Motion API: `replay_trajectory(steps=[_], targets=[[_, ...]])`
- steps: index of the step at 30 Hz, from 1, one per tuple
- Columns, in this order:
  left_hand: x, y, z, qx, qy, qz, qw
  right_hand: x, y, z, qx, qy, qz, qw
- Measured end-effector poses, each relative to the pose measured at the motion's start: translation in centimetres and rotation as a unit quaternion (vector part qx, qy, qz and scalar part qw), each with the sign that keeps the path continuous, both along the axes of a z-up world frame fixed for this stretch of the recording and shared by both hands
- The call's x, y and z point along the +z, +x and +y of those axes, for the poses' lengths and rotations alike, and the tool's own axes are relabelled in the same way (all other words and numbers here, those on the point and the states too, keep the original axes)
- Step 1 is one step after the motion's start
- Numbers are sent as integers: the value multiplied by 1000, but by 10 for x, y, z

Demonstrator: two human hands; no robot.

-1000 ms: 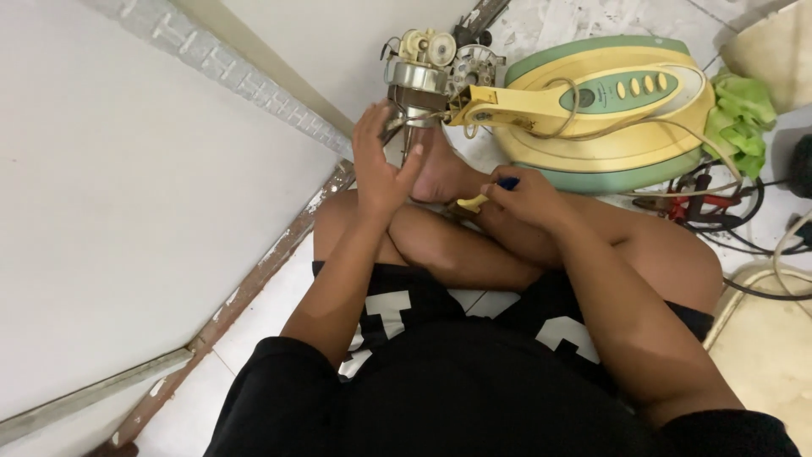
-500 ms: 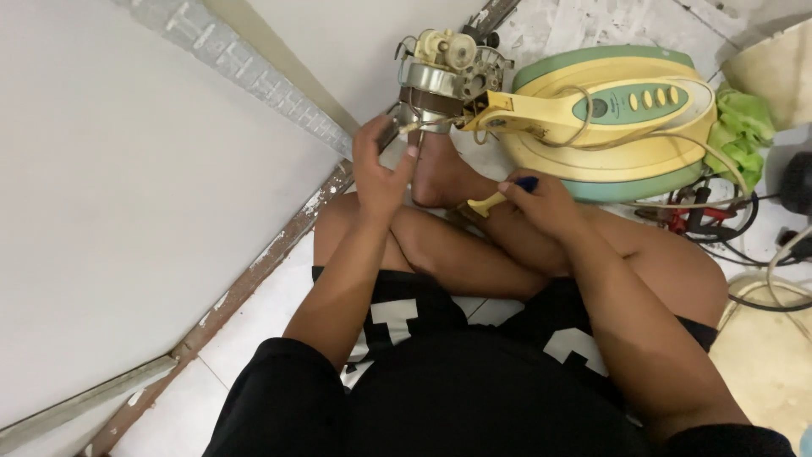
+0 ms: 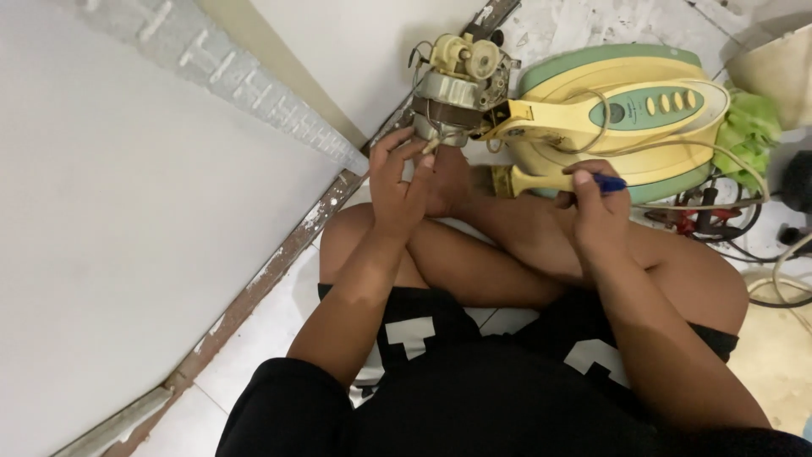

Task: Cleaning a motor assembly and its housing using a small brush to remove dust and debris.

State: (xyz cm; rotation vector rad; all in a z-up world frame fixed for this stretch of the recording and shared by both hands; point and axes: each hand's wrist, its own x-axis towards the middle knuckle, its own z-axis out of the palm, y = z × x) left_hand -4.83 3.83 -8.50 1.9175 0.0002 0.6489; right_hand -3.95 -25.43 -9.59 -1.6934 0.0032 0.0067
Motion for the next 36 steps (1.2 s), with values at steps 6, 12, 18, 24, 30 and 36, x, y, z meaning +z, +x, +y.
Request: replay_trajectory(steps=[6,12,18,24,30,36], targets=[[-19,10,7,-19,-135,86,987,54,-3,9,-42,89,-67,993],[-45,17,7,-64,-231,155,958,114,18,38,56,12,-192,980],[-56,18,7,-118,-312,172,927,145,38,63,193,-167,-179,950],[-60,20,7,-124,-256,179,942,121,34,44,139,-48,-105,983],[-53,19,6,-119,-283,215,927,137,33,59,151,-36,-118,981],[-57,21,7,-120,-301,213,922,128,30,60,125,-106,-108,981]])
